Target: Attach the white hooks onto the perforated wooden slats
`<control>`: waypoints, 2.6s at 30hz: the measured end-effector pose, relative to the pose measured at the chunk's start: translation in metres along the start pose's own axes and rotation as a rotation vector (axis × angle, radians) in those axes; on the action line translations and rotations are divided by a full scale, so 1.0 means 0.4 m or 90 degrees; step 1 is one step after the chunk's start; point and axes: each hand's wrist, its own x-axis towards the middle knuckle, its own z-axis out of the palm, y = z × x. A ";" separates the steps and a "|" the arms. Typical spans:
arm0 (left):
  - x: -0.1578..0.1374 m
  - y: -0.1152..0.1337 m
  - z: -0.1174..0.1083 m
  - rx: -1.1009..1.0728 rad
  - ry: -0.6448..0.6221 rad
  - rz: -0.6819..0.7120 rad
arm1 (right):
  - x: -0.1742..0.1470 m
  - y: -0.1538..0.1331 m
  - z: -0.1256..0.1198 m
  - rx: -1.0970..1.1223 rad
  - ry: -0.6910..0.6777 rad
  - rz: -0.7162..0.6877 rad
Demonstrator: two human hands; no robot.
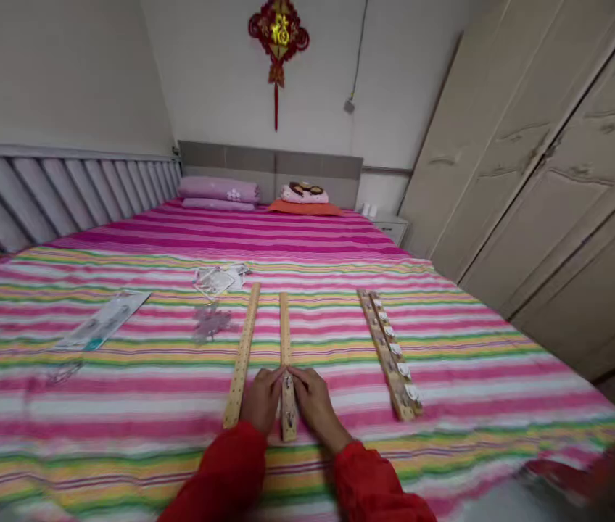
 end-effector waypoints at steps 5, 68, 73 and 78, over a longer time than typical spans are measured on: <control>0.002 0.017 -0.003 0.049 -0.042 -0.037 | 0.001 0.002 0.007 -0.031 -0.012 -0.005; 0.066 -0.154 -0.402 -0.411 0.462 -0.361 | 0.021 -0.011 -0.031 0.394 -0.016 0.294; 0.027 -0.039 -0.369 -0.700 0.318 -0.413 | 0.024 -0.004 -0.028 0.417 0.001 0.298; 0.001 0.053 -0.307 -0.969 0.208 -0.380 | 0.025 -0.011 -0.031 0.441 0.019 0.301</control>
